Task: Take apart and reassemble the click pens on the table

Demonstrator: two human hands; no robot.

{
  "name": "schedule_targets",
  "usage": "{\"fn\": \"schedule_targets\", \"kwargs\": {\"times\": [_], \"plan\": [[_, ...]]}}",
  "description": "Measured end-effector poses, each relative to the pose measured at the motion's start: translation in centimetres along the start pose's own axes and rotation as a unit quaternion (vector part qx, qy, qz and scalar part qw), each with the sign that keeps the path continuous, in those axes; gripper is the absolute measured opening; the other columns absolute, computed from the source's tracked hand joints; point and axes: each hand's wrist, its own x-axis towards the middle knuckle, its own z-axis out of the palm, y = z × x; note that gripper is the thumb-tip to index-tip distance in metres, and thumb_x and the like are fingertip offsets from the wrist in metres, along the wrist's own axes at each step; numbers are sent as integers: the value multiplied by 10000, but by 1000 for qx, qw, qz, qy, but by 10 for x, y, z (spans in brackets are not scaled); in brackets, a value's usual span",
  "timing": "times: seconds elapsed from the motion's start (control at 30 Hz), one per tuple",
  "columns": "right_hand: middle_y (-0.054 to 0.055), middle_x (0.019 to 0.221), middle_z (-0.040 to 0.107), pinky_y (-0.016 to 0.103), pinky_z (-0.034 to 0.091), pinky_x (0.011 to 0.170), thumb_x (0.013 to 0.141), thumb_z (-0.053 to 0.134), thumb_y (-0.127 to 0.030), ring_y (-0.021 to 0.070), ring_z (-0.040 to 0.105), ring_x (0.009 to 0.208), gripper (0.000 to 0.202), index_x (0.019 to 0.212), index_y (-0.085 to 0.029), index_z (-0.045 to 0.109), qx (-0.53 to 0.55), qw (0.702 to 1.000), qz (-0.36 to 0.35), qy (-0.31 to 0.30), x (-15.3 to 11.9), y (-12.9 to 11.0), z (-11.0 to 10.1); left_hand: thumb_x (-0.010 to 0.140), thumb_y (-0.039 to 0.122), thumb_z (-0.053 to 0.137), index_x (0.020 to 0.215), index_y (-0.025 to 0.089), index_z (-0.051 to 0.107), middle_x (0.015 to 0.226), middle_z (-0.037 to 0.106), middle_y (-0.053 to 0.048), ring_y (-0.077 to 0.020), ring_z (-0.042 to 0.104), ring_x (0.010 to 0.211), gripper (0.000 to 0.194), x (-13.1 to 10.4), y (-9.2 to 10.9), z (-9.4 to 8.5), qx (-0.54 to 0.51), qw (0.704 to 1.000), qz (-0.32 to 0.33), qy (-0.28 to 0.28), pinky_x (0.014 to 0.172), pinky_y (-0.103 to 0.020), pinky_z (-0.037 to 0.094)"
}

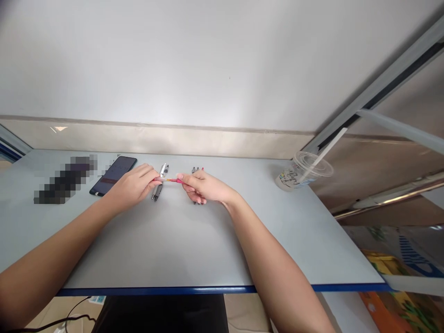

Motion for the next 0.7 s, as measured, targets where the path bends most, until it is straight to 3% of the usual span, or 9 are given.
{"fn": "schedule_targets", "kwargs": {"times": [0.1, 0.23, 0.33, 0.47, 0.57, 0.7], "plan": [[-2, 535, 543, 284, 415, 511, 946, 611, -655, 129, 500, 480, 571, 604, -215, 485, -80, 996, -35, 2, -7, -4, -4, 1049, 384, 405, 750, 230, 448, 725, 509, -28, -208, 478, 679, 339, 1, 5, -4, -48, 995, -32, -81, 645, -324, 361], [45, 751, 687, 305, 499, 619, 954, 642, -587, 160, 626, 617, 424, 793, -194, 635, -117, 990, -51, 63, -13, -9, -7, 1078, 457, 335, 756, 230, 446, 717, 508, -6, -193, 478, 647, 409, 0, 14, -10, -113, 974, -119, -156, 626, -314, 351], [55, 794, 690, 314, 507, 682, 1001, 559, -582, 160, 633, 668, 455, 813, -182, 668, -108, 988, -59, 91, -11, -8, -7, 1086, 475, 317, 785, 227, 497, 763, 548, -15, -199, 501, 688, 429, 0, 14, -11, -124, 969, -143, -157, 659, -317, 369], [39, 873, 695, 303, 478, 648, 915, 707, -519, 156, 608, 686, 327, 955, -200, 647, -94, 985, -75, 123, -6, -2, -6, 1087, 473, 325, 785, 224, 513, 764, 552, -17, -198, 498, 687, 434, 0, 11, -10, -119, 970, -148, -152, 663, -321, 372], [55, 831, 690, 316, 477, 630, 967, 604, -570, 157, 594, 650, 401, 851, -187, 624, -82, 991, -35, 103, -5, -1, -7, 1086, 469, 333, 779, 222, 504, 753, 546, -15, -192, 490, 677, 429, 0, 10, -9, -115, 972, -144, -147, 658, -322, 372], [9, 815, 673, 292, 462, 624, 869, 765, -484, 148, 582, 664, 325, 958, -210, 614, -84, 987, -60, 125, -6, -1, -8, 1087, 466, 331, 774, 221, 499, 744, 546, -9, -185, 493, 671, 431, 0, 9, -7, -118, 972, -146, -143, 652, -315, 376]]}}
